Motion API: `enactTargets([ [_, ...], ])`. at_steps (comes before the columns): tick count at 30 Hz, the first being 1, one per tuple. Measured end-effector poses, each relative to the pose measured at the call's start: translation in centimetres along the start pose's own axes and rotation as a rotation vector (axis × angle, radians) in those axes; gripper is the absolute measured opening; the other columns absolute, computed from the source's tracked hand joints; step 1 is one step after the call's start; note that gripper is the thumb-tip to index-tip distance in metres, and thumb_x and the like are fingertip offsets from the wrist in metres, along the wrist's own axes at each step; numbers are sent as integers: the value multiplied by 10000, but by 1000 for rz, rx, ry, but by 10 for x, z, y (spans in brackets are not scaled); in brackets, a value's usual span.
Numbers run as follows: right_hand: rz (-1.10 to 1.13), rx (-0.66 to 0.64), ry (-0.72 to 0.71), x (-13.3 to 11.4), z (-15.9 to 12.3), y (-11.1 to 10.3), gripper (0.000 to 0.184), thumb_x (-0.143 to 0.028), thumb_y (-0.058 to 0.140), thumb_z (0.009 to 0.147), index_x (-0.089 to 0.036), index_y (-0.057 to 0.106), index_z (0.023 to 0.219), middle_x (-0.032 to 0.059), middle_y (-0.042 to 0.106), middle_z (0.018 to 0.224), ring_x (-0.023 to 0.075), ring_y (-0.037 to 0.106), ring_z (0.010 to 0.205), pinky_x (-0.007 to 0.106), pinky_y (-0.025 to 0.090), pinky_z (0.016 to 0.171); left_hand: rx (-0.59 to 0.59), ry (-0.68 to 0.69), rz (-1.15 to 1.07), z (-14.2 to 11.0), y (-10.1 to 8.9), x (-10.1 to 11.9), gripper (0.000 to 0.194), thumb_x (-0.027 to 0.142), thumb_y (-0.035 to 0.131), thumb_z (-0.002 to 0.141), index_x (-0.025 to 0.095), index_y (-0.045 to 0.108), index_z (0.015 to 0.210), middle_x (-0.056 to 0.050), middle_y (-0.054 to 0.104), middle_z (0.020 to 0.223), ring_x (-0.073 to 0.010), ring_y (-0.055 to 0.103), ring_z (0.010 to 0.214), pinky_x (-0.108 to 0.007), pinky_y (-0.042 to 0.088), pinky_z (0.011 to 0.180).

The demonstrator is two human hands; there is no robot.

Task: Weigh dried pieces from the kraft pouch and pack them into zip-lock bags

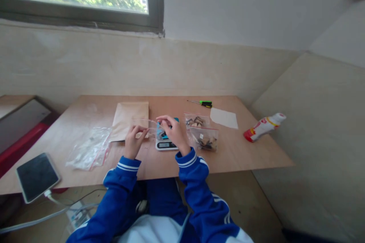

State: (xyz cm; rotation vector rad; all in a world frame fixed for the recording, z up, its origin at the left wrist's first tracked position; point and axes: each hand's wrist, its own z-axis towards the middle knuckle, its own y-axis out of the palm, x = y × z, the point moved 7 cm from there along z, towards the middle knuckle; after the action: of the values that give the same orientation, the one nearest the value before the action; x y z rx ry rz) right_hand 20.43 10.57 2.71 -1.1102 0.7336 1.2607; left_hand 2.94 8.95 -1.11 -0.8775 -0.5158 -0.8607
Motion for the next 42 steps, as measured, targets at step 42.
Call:
enactTargets([
  [42, 245, -231, 71, -73, -47, 11, 303, -290, 690, 754, -213, 522, 993, 29, 584, 982, 140, 600, 917, 275, 501, 834, -8, 115, -5, -2, -24, 49, 111, 292, 553, 864, 206, 608, 820, -11, 567, 819, -148, 585, 788, -273, 490, 719],
])
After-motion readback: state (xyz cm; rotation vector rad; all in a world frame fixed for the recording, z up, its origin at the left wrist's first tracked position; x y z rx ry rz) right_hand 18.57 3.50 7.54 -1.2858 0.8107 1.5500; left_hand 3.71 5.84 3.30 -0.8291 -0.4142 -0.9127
